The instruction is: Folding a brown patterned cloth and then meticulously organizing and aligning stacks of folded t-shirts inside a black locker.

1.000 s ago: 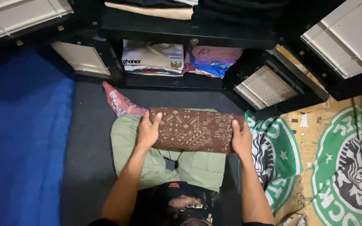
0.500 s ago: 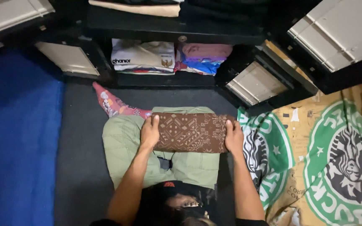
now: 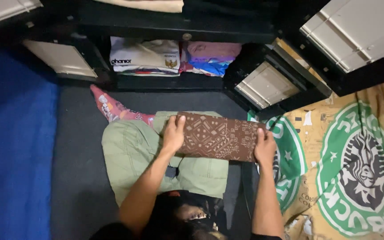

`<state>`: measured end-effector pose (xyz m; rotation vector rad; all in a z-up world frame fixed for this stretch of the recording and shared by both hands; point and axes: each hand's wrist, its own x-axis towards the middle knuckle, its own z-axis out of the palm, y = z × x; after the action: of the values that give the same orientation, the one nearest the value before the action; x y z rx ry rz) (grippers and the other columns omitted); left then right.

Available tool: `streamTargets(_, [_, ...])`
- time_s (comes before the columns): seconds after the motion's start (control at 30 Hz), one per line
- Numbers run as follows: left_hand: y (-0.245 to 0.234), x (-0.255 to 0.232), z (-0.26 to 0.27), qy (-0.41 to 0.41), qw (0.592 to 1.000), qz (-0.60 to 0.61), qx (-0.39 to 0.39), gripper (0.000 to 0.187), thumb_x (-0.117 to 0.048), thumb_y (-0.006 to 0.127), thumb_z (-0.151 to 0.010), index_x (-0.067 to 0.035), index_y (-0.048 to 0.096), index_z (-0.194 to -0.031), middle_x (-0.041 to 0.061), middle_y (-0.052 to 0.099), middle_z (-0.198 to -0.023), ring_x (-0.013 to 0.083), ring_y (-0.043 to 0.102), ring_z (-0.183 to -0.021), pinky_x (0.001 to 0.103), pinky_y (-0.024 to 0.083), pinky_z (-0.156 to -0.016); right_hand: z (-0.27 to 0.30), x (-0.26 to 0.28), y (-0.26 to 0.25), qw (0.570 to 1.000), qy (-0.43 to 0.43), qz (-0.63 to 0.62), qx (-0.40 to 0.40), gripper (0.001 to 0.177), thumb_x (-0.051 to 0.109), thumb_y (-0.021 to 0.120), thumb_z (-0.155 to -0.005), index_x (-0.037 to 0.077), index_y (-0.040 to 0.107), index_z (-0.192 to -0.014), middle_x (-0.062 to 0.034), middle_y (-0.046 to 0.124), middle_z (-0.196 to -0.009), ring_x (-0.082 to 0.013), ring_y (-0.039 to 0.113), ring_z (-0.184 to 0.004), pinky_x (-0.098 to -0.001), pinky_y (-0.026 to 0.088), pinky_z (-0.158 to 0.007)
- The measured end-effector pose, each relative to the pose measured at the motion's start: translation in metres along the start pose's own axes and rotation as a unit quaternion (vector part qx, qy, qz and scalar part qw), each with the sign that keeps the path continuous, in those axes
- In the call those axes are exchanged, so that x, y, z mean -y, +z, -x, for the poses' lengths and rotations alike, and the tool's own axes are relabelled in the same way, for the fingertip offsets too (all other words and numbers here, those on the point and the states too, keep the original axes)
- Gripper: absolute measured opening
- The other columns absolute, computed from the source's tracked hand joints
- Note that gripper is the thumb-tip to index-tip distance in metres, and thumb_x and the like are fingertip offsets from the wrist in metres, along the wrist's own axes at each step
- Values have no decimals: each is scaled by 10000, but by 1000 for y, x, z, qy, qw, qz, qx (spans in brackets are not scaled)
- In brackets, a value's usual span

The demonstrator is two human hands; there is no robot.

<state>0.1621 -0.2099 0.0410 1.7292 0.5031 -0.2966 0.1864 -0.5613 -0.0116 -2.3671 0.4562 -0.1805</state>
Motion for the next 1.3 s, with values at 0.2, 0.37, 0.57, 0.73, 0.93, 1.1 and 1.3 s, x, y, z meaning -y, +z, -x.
streamTargets(0.2, [6, 40, -29, -24, 1000, 0, 4, 865, -626, 356, -1063, 65, 305, -1582, 286, 312, -1637, 380, 264, -1547, 493, 197, -1281, -12, -23, 51, 997, 18, -5, 71, 518, 501, 506, -1097, 3, 642, -1140, -358, 670, -1076, -550, 594, -1140, -615, 436, -962])
streamTargets(0.37, [-21, -15, 17, -27, 999, 9, -19, 804, -585, 375, -1075, 33, 310, -1585, 271, 338, -1624, 357, 290, -1537, 495, 207, -1273, -5, 21, 3, 998, 15, -28, 58, 470, 491, 523, -1111, 45, 641, -1199, -303, 689, -1086, -498, 618, -1131, -576, 460, -980])
streamTargets(0.57, [-65, 13, 29, 5, 993, 25, -115, 776, -524, 429, -1068, 91, 377, -1538, 324, 378, -1584, 402, 303, -1518, 493, 197, -1276, 22, 100, -11, 995, -58, -71, 37, 329, 393, 559, -1105, 73, 617, -1152, -306, 667, -1011, -514, 621, -1068, -573, 463, -915])
streamTargets(0.73, [-89, 81, 10, 67, 976, 56, -198, 613, -426, 464, -1094, 57, 492, -1470, 315, 489, -1497, 399, 373, -1472, 503, 251, -1253, 39, 114, 9, 990, -101, -96, 28, 269, 338, 569, -1090, 73, 593, -1128, -310, 668, -989, -517, 633, -1021, -580, 466, -904])
streamTargets(0.93, [-115, 65, 0, 259, 940, 106, -195, 449, -277, 575, -1069, 110, 560, -1294, 337, 479, -1457, 418, 368, -1459, 562, 213, -1237, 65, 155, 0, 948, -173, -256, 76, 174, 201, 544, -1064, 50, 608, -1123, -108, 568, -860, -202, 528, -856, -379, 477, -799])
streamTargets(1.1, [-131, 63, -6, 297, 919, 107, -236, 288, -295, 664, -1059, -81, 555, -900, 10, 470, -810, 144, 465, -865, 367, 440, -894, 35, 155, 3, 928, -206, -243, 194, 641, 135, 771, -881, 40, 516, -1461, -206, 650, -1214, -281, 594, -1130, -470, 459, -1038])
streamTargets(1.3, [-194, 87, -25, 314, 941, 100, -82, 445, -164, 900, -817, -33, 648, -1161, 51, 677, -934, 140, 608, -895, 328, 509, -877, -1, 168, -4, 890, -360, -119, 254, 390, 74, 879, -764, 26, 713, -1114, -195, 749, -985, -376, 720, -955, -494, 523, -846])
